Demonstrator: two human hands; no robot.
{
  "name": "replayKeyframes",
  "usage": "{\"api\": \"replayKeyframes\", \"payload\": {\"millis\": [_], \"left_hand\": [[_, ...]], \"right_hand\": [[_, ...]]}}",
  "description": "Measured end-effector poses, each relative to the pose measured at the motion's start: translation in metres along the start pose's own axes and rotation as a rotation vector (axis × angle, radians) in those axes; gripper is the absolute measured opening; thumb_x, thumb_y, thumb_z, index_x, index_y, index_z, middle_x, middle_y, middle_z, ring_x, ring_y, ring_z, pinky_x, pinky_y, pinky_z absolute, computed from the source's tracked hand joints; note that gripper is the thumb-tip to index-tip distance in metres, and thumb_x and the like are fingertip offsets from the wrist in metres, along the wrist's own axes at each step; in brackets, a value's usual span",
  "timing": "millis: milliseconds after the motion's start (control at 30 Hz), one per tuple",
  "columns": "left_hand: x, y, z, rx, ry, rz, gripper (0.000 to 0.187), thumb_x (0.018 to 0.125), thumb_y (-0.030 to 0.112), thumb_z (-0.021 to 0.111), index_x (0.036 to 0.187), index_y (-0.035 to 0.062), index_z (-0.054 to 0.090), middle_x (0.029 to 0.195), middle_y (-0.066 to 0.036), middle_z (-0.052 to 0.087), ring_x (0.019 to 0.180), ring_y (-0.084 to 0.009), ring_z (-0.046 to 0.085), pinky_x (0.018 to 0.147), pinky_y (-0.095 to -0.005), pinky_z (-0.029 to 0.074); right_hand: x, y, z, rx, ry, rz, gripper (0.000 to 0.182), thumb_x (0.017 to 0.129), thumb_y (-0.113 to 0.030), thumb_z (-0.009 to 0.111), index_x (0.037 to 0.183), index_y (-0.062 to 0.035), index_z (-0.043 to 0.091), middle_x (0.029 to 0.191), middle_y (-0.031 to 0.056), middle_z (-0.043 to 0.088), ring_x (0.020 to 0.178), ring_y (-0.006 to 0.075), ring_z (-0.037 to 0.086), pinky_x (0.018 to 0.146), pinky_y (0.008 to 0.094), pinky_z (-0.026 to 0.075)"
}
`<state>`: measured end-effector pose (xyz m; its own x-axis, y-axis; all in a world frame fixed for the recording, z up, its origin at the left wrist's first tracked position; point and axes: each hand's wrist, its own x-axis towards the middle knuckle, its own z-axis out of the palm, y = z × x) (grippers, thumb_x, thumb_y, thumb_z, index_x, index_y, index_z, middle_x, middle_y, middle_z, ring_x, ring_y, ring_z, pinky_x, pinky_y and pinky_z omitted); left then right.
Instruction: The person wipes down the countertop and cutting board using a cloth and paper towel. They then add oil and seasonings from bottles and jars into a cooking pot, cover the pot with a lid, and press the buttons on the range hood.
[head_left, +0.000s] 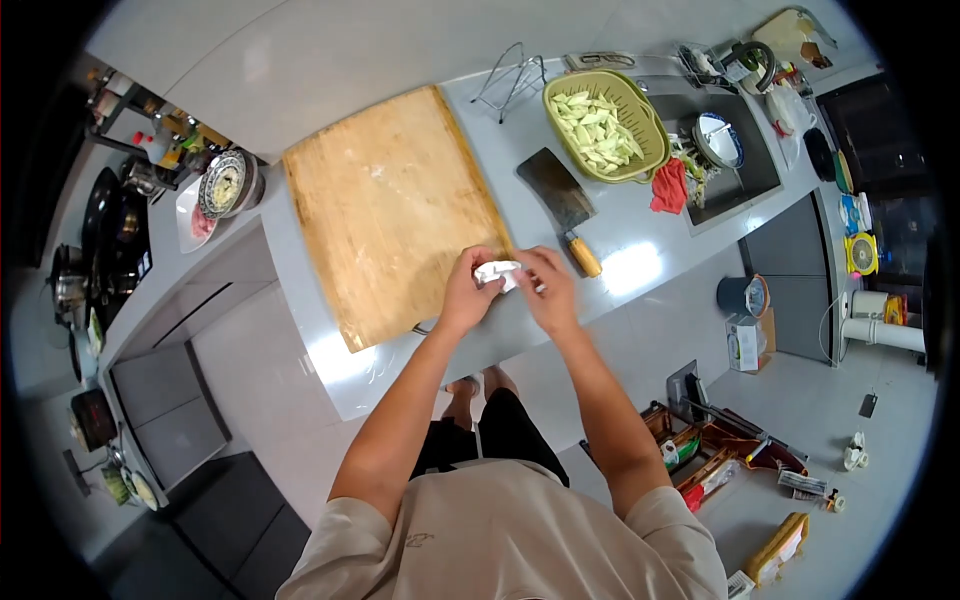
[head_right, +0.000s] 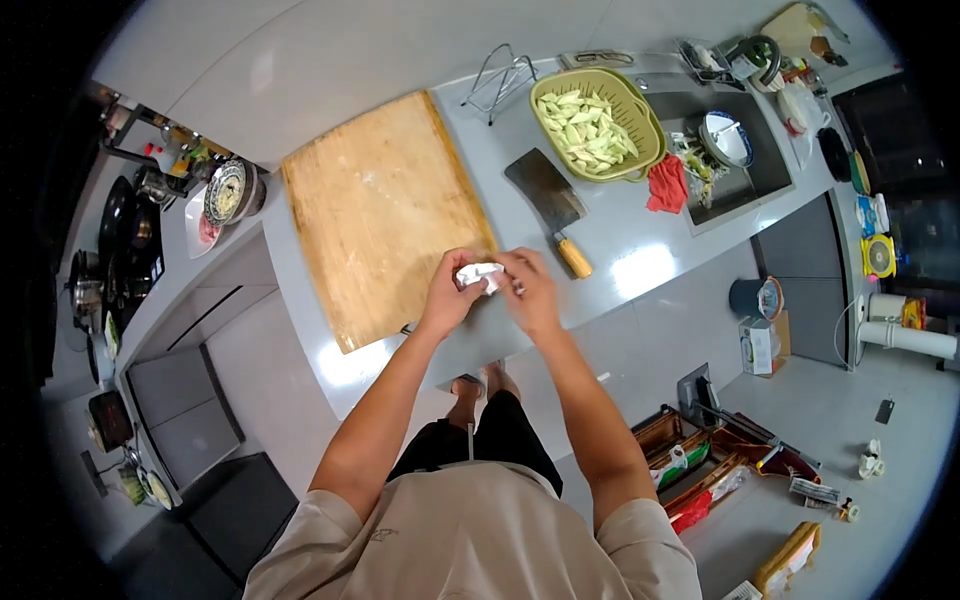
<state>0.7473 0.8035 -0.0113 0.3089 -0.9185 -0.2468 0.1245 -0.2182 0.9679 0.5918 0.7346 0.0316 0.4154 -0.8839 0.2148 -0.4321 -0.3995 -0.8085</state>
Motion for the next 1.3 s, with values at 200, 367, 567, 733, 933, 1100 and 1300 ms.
{"api": "replayKeyframes", "payload": {"millis": [200,367,567,733,933,1100,1300], "left_hand": [[0.016,0.011,-0.013,0.114,-0.099,0.119,0.072,0.086,-0.009,0.061,0.153,0.0069,0.044,0.134,-0.014,0.06,0.122,-0.0297,0.06,0.1,-0.0378,0.052],[0.036,0.03,-0.052,1.058,0.189,0.456,0.059,0.092,0.008,0.065,0.149,0.0074,0.05,0.153,-0.016,0.047,0.144,-0.039,0.041,0.117,-0.0498,0.037],[0.052,0.016,-0.062,1.255,0.208,0.436,0.058,0.099,0.033,0.059,0.151,0.0086,0.049,0.159,-0.016,0.042,0.151,-0.0383,0.031,0.125,-0.054,0.024],[0.053,0.022,-0.068,1.222,0.192,0.452,0.057,0.096,0.034,0.059,0.148,0.009,0.052,0.158,-0.015,0.044,0.147,-0.038,0.037,0.123,-0.0541,0.026],[0.074,0.024,-0.082,1.195,0.165,0.476,0.052,0.097,0.031,0.058,0.145,0.0104,0.056,0.155,-0.018,0.046,0.147,-0.0364,0.039,0.123,-0.0504,0.028],[0.077,0.028,-0.082,1.212,0.162,0.477,0.056,0.095,0.028,0.061,0.146,0.0077,0.055,0.153,-0.022,0.047,0.146,-0.0393,0.039,0.122,-0.053,0.031],[0.126,0.051,-0.111,1.189,0.099,0.298,0.061,0.096,0.033,0.059,0.151,0.0097,0.05,0.162,-0.021,0.038,0.152,-0.0379,0.031,0.126,-0.0526,0.025]], "right_hand": [[0.003,0.026,0.028,0.005,0.062,0.085,0.023,0.087,0.004,0.072,0.106,-0.0084,0.078,0.104,0.0118,0.066,0.079,0.0271,0.066,0.072,0.0342,0.055],[0.002,0.025,0.039,-0.266,0.092,-0.06,0.024,0.083,0.004,0.071,0.103,-0.0073,0.077,0.104,0.0141,0.066,0.088,0.0343,0.067,0.077,0.0404,0.056],[0.078,0.025,0.067,-0.26,0.008,0.005,0.032,0.076,0.008,0.065,0.102,-0.0085,0.075,0.095,0.0128,0.063,0.087,0.0364,0.064,0.074,0.0439,0.054],[0.094,0.027,0.065,-0.322,-0.086,-0.094,0.039,0.075,0.008,0.065,0.108,-0.0109,0.074,0.091,0.0124,0.061,0.088,0.0359,0.063,0.074,0.0455,0.054],[0.046,0.033,0.049,-0.433,-0.14,-0.123,0.033,0.078,0.004,0.065,0.106,-0.0103,0.075,0.09,0.0122,0.061,0.089,0.0347,0.064,0.073,0.0455,0.054],[0.177,0.04,0.106,-0.36,-0.078,-0.228,0.028,0.081,0.002,0.064,0.104,-0.008,0.075,0.09,0.0142,0.061,0.09,0.0348,0.065,0.073,0.0456,0.054],[0.139,0.03,0.09,-0.445,-0.151,-0.134,0.028,0.079,0.002,0.066,0.104,-0.0072,0.075,0.09,0.0145,0.062,0.09,0.0364,0.065,0.075,0.046,0.055]]}}
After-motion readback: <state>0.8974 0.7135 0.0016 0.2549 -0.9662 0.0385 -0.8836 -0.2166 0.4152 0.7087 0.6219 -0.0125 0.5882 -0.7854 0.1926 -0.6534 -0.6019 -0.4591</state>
